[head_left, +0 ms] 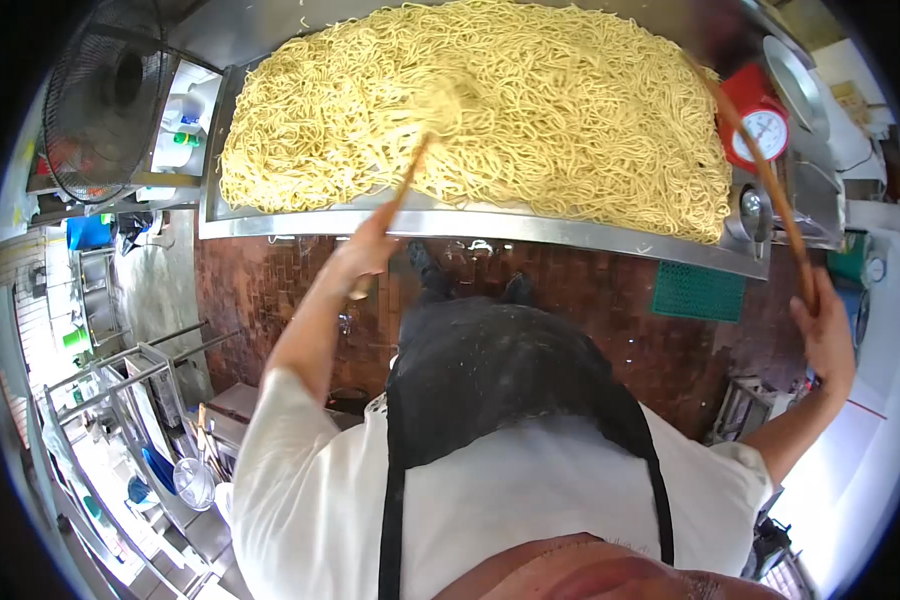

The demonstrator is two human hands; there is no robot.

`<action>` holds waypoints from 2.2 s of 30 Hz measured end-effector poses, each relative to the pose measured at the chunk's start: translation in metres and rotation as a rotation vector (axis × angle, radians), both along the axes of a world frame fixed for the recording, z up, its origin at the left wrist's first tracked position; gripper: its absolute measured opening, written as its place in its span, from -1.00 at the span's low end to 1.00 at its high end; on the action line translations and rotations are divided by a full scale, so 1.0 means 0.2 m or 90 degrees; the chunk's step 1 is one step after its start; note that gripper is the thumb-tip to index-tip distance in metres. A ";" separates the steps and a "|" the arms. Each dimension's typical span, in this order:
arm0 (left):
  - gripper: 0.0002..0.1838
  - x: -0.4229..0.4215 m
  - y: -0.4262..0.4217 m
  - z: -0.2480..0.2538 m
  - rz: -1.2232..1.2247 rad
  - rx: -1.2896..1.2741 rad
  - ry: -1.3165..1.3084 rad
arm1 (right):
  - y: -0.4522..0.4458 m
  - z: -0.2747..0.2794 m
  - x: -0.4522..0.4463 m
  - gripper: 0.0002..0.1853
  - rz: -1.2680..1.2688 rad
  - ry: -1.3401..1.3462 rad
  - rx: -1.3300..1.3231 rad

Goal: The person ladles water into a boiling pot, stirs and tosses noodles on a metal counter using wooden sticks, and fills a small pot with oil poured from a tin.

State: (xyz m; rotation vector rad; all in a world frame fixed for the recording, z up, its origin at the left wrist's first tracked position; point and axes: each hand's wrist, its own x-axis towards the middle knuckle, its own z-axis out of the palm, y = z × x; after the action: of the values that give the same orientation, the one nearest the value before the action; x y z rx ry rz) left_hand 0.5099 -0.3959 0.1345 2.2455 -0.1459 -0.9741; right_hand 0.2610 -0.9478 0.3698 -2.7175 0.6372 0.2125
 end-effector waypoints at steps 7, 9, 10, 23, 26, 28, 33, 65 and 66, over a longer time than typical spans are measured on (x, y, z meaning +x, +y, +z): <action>-0.40 0.38 0.84 0.51 -0.112 0.106 0.065 | 0.49 -0.07 0.71 -0.52 0.178 0.101 -0.032; -0.38 0.40 1.04 0.51 -0.059 0.058 0.040 | 0.59 -0.28 0.94 -0.53 0.237 0.151 -0.057; -0.36 0.43 1.07 0.44 -0.099 0.107 0.005 | 0.63 -0.49 1.09 -0.54 0.251 0.175 -0.073; -0.34 1.03 0.63 -0.59 -0.113 -0.275 0.010 | 1.55 -1.72 1.51 -0.59 0.077 -0.058 0.301; -0.30 1.09 0.23 -0.49 -0.088 -0.236 0.087 | 1.75 -1.60 1.74 -0.61 -0.025 -0.034 0.384; -0.29 1.09 0.17 -0.20 -0.079 -0.293 0.107 | 1.73 -1.37 1.77 -0.62 -0.063 -0.024 0.415; -0.26 0.99 0.54 -0.08 -0.061 -0.253 0.138 | 1.32 -1.29 1.48 -0.64 0.019 -0.148 0.268; -0.34 0.93 0.31 0.07 0.065 -0.330 0.053 | 1.40 -1.24 1.68 -0.54 0.096 -0.235 0.309; -0.34 0.92 0.44 -0.02 0.038 -0.301 0.058 | 1.23 -1.25 1.59 -0.45 0.082 -0.210 0.256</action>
State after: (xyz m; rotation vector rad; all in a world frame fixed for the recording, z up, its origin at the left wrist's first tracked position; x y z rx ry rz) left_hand 0.6945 -0.3071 0.1308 1.7616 -0.2399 -0.8985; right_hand 0.5800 -0.7020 0.1203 -2.3304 0.2867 -0.0723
